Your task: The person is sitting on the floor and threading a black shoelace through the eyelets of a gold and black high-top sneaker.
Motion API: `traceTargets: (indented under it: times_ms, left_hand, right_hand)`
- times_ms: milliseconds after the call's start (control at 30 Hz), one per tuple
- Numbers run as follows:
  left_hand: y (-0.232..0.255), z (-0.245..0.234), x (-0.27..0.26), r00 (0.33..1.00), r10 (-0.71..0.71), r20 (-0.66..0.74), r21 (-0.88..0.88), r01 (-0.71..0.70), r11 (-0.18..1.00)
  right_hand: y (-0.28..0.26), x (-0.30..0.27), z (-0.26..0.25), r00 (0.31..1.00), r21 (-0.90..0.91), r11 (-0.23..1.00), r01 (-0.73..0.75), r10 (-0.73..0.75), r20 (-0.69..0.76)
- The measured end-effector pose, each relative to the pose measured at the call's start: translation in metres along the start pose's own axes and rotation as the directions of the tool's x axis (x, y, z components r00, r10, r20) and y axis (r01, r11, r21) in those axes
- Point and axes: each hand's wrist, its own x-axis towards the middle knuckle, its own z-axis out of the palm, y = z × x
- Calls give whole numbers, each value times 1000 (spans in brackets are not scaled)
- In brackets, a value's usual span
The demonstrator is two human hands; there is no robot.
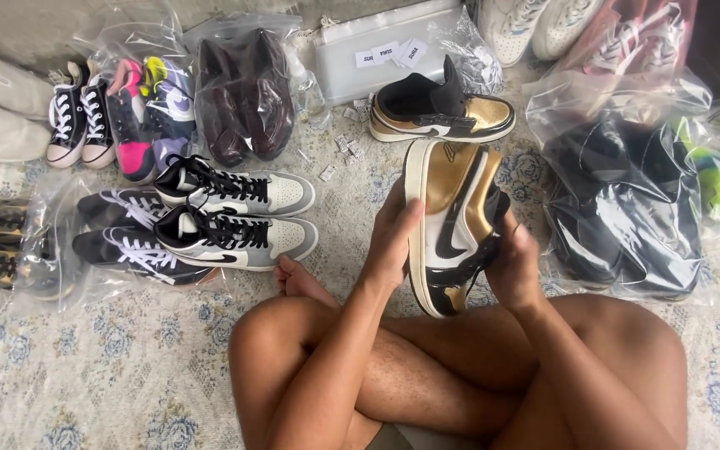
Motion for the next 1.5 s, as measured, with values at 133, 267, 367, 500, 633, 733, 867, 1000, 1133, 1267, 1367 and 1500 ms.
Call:
traceTargets:
  times_ms: [133, 267, 367, 500, 633, 733, 867, 1000, 1133, 1267, 1367, 1500]
  left_hand:
    - [9, 10, -3, 999, -14, 35, 120, 10, 993]
    - [-5, -3, -3, 985, 3, 171, 71, -16, 997]
    - [-7, -5, -4, 985, 3, 172, 39, -10, 999]
    - [4, 14, -2, 985, 93, 147, 194, -121, 974]
    - [19, 41, -8, 973, 147, 177, 330, -199, 923]
    - [21, 56, -5, 933, 225, 280, 339, -315, 886]
    - [21, 61, -13, 848, 166, 503, 654, -499, 569]
    - [18, 63, -18, 846, 73, 528, 729, -496, 472]
    - [19, 56, -16, 835, 98, 541, 691, -508, 514]
    - [25, 54, -5, 852, 42, 522, 705, -458, 542]
    - [15, 46, 10, 864, 36, 503, 727, -445, 523]
    - [25, 42, 24, 897, -11, 442, 781, -379, 496]
  right_hand:
    - [63, 8, -67, 987, -133, 980, 150, -140, 81]
    - [106, 2, -132, 977, -270, 943, 196, -162, 140]
    - [119, 1, -151, 973, -262, 940, 219, -191, 126]
    - [75, 9, -83, 965, 86, 965, 249, -255, 62]
    - [31, 11, -50, 977, 286, 937, 202, -174, -120]
    - [29, 12, -36, 983, 227, 958, 176, -158, -96]
    - [24, 13, -32, 988, 146, 979, 145, -134, -80]
    - [20, 11, -35, 992, 60, 992, 111, -107, -73]
    - [20, 10, -42, 994, -13, 997, 82, -83, -78]
    - [19, 9, -47, 995, -79, 996, 48, -55, -83]
    - [17, 10, -42, 996, -128, 992, 12, -23, -84]
    - [15, 16, -39, 998, -198, 980, -28, 16, -65]
